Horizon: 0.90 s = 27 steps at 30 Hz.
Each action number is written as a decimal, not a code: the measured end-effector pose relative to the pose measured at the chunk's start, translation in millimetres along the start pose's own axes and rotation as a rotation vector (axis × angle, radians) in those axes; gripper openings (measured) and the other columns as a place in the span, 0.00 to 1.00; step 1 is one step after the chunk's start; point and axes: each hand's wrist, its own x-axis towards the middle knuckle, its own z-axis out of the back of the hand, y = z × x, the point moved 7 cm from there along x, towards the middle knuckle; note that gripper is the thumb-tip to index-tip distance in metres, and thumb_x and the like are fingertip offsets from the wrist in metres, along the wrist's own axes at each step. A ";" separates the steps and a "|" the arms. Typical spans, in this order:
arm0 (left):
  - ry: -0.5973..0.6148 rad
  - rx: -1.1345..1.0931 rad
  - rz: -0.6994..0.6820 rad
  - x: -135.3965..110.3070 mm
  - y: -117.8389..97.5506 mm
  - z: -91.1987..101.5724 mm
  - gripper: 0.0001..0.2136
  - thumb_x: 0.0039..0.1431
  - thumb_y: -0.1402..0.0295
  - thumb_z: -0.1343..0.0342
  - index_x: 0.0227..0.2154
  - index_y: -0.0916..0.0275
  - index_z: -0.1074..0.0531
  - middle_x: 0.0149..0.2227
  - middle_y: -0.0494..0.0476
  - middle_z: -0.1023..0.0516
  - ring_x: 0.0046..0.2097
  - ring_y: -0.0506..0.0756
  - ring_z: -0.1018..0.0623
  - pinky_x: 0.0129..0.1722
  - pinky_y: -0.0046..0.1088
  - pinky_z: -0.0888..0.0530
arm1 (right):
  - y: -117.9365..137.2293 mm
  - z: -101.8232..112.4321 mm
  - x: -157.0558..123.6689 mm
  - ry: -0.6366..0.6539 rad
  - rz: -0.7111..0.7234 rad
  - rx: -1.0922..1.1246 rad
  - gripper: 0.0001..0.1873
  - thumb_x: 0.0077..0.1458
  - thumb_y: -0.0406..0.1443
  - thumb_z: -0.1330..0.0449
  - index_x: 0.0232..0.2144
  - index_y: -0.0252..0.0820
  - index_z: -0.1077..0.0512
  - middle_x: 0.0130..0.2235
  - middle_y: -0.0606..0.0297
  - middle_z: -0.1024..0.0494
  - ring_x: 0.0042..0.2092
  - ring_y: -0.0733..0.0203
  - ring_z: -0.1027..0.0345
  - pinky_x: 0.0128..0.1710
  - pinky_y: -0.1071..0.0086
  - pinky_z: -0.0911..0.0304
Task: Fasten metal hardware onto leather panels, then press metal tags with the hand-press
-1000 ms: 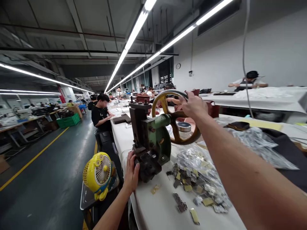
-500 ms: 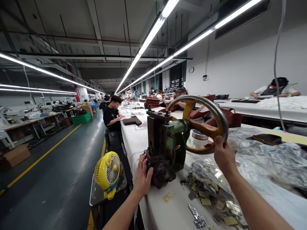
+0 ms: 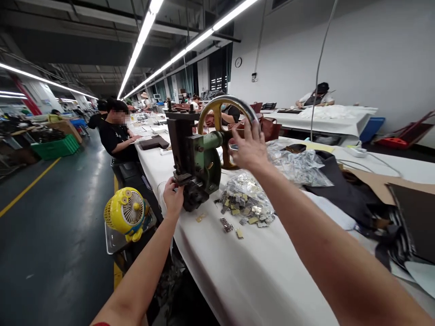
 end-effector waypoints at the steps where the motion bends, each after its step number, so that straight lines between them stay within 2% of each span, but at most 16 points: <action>1: -0.022 -0.007 0.034 -3.1 0.4 6.4 0.09 0.61 0.63 0.43 0.27 0.59 0.25 0.59 0.62 0.25 0.62 0.62 0.27 0.64 0.43 0.33 | 4.5 -14.3 -25.2 0.062 0.025 0.055 0.40 0.64 0.52 0.43 0.72 0.47 0.44 0.72 0.55 0.45 0.69 0.33 0.47 0.65 0.42 0.44; 3: -0.060 -0.012 0.084 -14.4 6.3 27.7 0.09 0.61 0.63 0.43 0.27 0.58 0.25 0.60 0.61 0.24 0.60 0.62 0.25 0.64 0.42 0.33 | 14.1 -49.2 -82.1 0.259 0.067 0.187 0.29 0.67 0.51 0.48 0.63 0.46 0.29 0.61 0.54 0.26 0.55 0.41 0.28 0.52 0.52 0.29; 4: -0.070 0.012 0.073 -22.2 10.6 42.0 0.09 0.61 0.63 0.44 0.26 0.58 0.25 0.59 0.61 0.24 0.60 0.62 0.25 0.64 0.43 0.33 | 18.3 -66.4 -111.2 0.361 0.084 0.239 0.26 0.68 0.49 0.50 0.57 0.46 0.23 0.55 0.56 0.20 0.48 0.46 0.24 0.46 0.57 0.27; 6: -0.105 0.132 0.002 -40.0 21.1 74.6 0.08 0.59 0.63 0.44 0.26 0.58 0.26 0.58 0.61 0.23 0.61 0.63 0.26 0.65 0.46 0.34 | 22.6 -92.4 -160.9 0.471 0.112 0.288 0.23 0.69 0.46 0.51 0.47 0.46 0.18 0.46 0.58 0.16 0.42 0.50 0.22 0.40 0.63 0.29; 7: -0.127 0.215 -0.038 -48.7 26.6 90.0 0.07 0.58 0.64 0.43 0.27 0.58 0.26 0.57 0.61 0.22 0.62 0.65 0.27 0.66 0.49 0.36 | 22.3 -101.2 -179.0 0.483 0.117 0.296 0.22 0.69 0.45 0.51 0.45 0.46 0.18 0.44 0.59 0.16 0.41 0.51 0.22 0.39 0.64 0.31; 9: -0.155 0.352 -0.102 -60.5 34.0 110.1 0.06 0.58 0.63 0.42 0.31 0.58 0.24 0.56 0.62 0.22 0.64 0.67 0.30 0.67 0.53 0.39 | 18.8 -112.8 -200.8 0.472 0.104 0.303 0.20 0.68 0.42 0.50 0.45 0.46 0.18 0.45 0.59 0.16 0.43 0.50 0.23 0.40 0.65 0.33; 10: -0.155 0.383 -0.126 -62.1 34.4 112.9 0.07 0.58 0.62 0.42 0.34 0.58 0.22 0.56 0.62 0.22 0.64 0.67 0.31 0.67 0.53 0.39 | 16.4 -117.1 -206.0 0.472 0.088 0.306 0.20 0.68 0.41 0.49 0.46 0.45 0.19 0.46 0.59 0.17 0.45 0.50 0.23 0.41 0.65 0.34; 12: -0.111 0.370 -0.176 -55.4 27.2 102.7 0.09 0.61 0.61 0.42 0.39 0.57 0.20 0.57 0.61 0.23 0.65 0.66 0.32 0.67 0.51 0.38 | 12.8 -123.3 -208.9 0.479 0.063 0.304 0.19 0.67 0.40 0.49 0.48 0.45 0.19 0.49 0.58 0.18 0.47 0.49 0.23 0.42 0.64 0.35; 14: -0.038 0.327 -0.205 -39.4 14.9 77.8 0.10 0.61 0.60 0.42 0.40 0.56 0.19 0.58 0.60 0.24 0.66 0.65 0.33 0.68 0.49 0.38 | 10.3 -126.8 -207.6 0.488 0.046 0.294 0.19 0.67 0.40 0.49 0.49 0.46 0.20 0.49 0.59 0.18 0.48 0.48 0.24 0.43 0.64 0.36; 17: 0.083 0.277 -0.163 -13.0 5.4 36.7 0.09 0.60 0.61 0.40 0.39 0.55 0.18 0.58 0.59 0.25 0.64 0.65 0.32 0.67 0.49 0.38 | 8.8 -127.5 -206.7 0.473 0.053 0.309 0.20 0.68 0.41 0.49 0.50 0.46 0.20 0.50 0.59 0.18 0.49 0.49 0.24 0.44 0.65 0.36; 19: 0.137 0.251 -0.113 -1.7 7.6 18.6 0.08 0.58 0.61 0.39 0.37 0.56 0.18 0.57 0.59 0.25 0.62 0.65 0.30 0.67 0.49 0.37 | 8.6 -127.4 -207.9 0.460 0.072 0.319 0.20 0.68 0.42 0.49 0.50 0.46 0.21 0.50 0.59 0.18 0.49 0.49 0.24 0.45 0.65 0.36; 22: 0.154 0.226 -0.060 4.8 15.3 9.2 0.08 0.57 0.61 0.39 0.35 0.57 0.17 0.59 0.59 0.26 0.63 0.65 0.31 0.66 0.48 0.36 | 7.0 -129.2 -209.4 0.463 0.066 0.313 0.20 0.68 0.42 0.49 0.50 0.48 0.21 0.50 0.60 0.18 0.48 0.50 0.24 0.44 0.65 0.36; 27: 0.190 0.230 -0.027 5.7 18.5 11.6 0.07 0.56 0.62 0.37 0.34 0.56 0.17 0.64 0.58 0.30 0.66 0.67 0.35 0.67 0.48 0.38 | 5.9 -132.0 -208.5 0.473 0.043 0.310 0.20 0.68 0.43 0.49 0.51 0.48 0.21 0.50 0.61 0.18 0.48 0.49 0.24 0.43 0.65 0.36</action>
